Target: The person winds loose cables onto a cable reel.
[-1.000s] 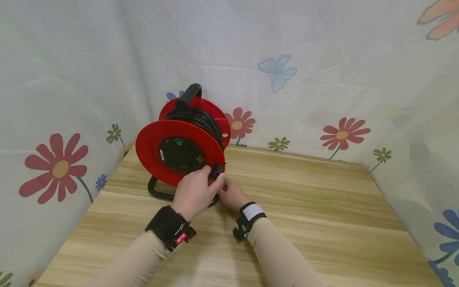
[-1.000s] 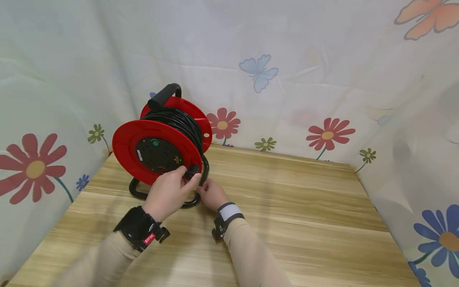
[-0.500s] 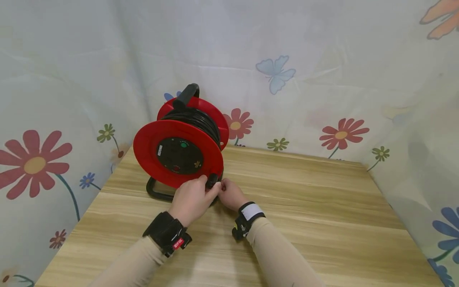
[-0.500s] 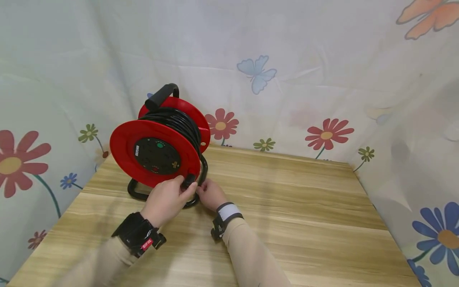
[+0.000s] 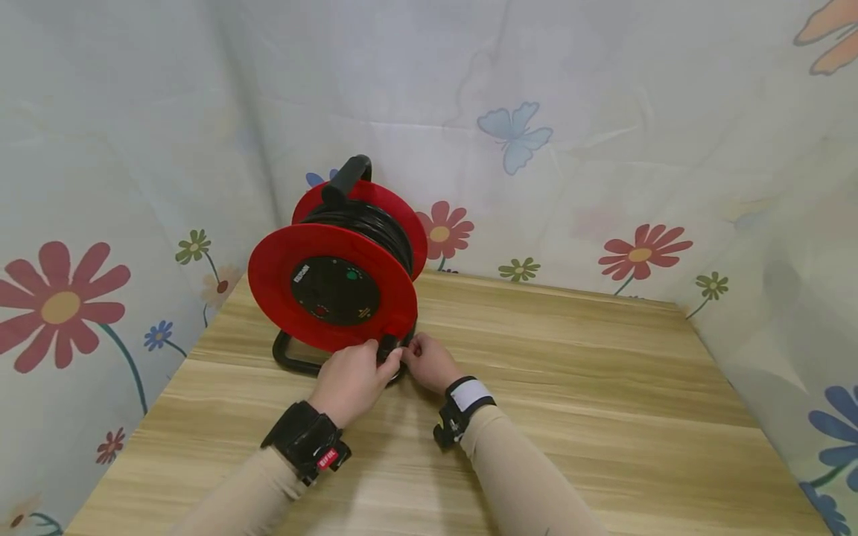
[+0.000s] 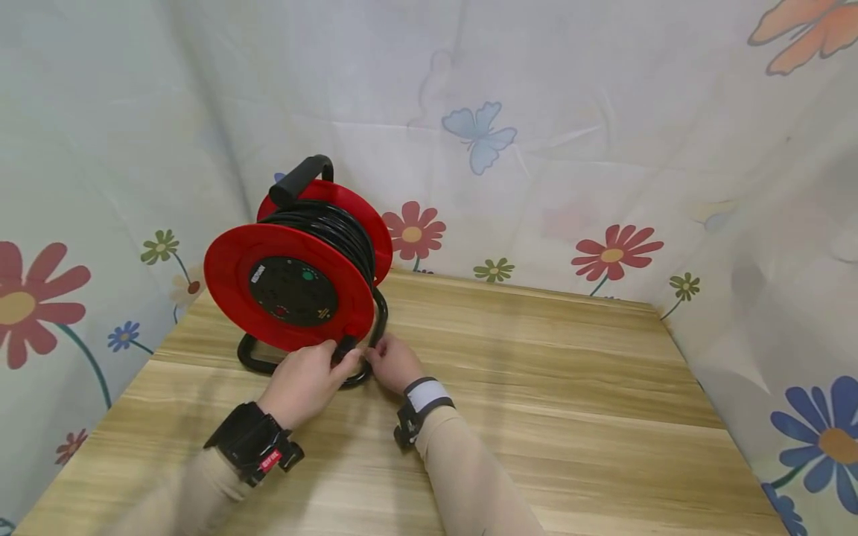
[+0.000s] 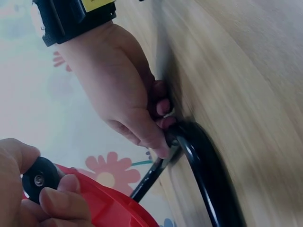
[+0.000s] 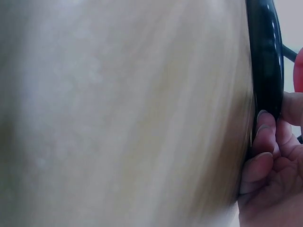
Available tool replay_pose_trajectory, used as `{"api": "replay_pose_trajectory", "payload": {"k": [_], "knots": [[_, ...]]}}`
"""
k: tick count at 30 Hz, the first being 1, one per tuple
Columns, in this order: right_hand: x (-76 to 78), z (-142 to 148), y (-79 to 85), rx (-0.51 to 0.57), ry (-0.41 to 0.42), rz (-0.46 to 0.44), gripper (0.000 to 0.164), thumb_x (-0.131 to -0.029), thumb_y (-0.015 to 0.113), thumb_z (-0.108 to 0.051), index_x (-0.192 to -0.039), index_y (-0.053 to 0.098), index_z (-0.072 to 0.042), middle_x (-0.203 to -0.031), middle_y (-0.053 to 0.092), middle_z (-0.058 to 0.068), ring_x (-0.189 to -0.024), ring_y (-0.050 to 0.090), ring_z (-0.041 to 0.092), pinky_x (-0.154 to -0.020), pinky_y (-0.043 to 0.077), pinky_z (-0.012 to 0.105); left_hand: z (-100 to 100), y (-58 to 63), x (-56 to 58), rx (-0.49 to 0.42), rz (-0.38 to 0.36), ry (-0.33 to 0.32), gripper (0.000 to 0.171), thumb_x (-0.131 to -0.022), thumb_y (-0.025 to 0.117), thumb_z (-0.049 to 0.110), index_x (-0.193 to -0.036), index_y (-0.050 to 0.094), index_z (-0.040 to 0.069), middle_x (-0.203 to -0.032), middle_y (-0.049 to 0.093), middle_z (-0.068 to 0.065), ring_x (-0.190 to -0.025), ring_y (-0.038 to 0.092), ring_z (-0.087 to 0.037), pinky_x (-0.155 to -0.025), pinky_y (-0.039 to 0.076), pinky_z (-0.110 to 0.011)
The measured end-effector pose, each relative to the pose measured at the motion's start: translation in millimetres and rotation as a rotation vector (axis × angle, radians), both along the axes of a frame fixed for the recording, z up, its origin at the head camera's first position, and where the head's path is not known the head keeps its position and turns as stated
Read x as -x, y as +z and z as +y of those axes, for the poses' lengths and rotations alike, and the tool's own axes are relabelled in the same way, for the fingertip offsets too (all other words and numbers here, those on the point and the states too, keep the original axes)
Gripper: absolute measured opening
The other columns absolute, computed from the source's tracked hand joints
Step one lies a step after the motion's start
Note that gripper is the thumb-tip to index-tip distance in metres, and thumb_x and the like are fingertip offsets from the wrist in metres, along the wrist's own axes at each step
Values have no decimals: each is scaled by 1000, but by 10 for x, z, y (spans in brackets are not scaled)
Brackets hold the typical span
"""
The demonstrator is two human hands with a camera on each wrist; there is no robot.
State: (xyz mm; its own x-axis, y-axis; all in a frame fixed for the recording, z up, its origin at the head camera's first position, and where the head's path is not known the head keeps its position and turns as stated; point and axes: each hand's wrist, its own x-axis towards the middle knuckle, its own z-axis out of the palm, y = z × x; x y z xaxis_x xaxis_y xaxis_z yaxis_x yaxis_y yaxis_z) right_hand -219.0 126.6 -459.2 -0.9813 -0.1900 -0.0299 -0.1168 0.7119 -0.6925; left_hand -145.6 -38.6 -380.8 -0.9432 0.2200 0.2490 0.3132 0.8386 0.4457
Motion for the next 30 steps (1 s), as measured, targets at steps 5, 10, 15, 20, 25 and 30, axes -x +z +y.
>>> {"api": "replay_pose_trajectory", "payload": {"k": [5, 10, 15, 20, 25, 30], "knots": [[4, -4, -13, -8, -2, 6, 23, -98, 55, -29, -84, 53, -10, -67, 48, 0, -58, 45, 14, -53, 35, 28, -71, -89, 20, -5, -42, 11, 43, -96, 53, 41, -64, 49, 13, -55, 45, -1, -48, 46, -17, -44, 34, -32], [11, 1, -27, -15, -3, 9, 23, -98, 55, -29, -84, 52, -11, -67, 48, -1, -58, 45, 14, -53, 35, 28, -147, -183, 40, -15, -83, 21, 44, -96, 52, 42, -64, 49, 13, -55, 44, -1, -49, 46, -18, -44, 33, -32], [8, 5, -33, -17, -6, 19, 23, -98, 56, -29, -83, 52, -11, -66, 47, -1, -58, 45, 14, -53, 35, 28, -217, -266, 59, -25, -91, 21, 44, -96, 52, 43, -64, 50, 13, -54, 45, 0, -50, 46, -18, -45, 34, -32], [-3, 0, -27, -8, -4, 7, 22, -98, 55, -28, -84, 53, -12, -66, 48, -1, -58, 46, 14, -53, 35, 28, -286, -331, 62, -33, -104, 23, 42, -97, 51, 41, -66, 50, 13, -54, 44, -1, -50, 45, -18, -46, 34, -32], [-1, 4, -17, -9, -1, 5, 21, -98, 54, -27, -84, 51, -12, -67, 48, 0, -58, 45, 14, -52, 35, 28, -348, -348, 59, -39, -114, 19, 42, -98, 51, 40, -65, 51, 13, -56, 45, -1, -52, 46, -18, -48, 35, -32], [17, 10, -26, -16, -1, -1, 23, -98, 54, -30, -84, 52, -12, -66, 49, 0, -58, 45, 14, -52, 35, 28, -412, -363, 66, -46, -134, 45, 40, -98, 51, 38, -66, 53, 14, -58, 48, -2, -54, 48, -21, -51, 38, -35]]}}
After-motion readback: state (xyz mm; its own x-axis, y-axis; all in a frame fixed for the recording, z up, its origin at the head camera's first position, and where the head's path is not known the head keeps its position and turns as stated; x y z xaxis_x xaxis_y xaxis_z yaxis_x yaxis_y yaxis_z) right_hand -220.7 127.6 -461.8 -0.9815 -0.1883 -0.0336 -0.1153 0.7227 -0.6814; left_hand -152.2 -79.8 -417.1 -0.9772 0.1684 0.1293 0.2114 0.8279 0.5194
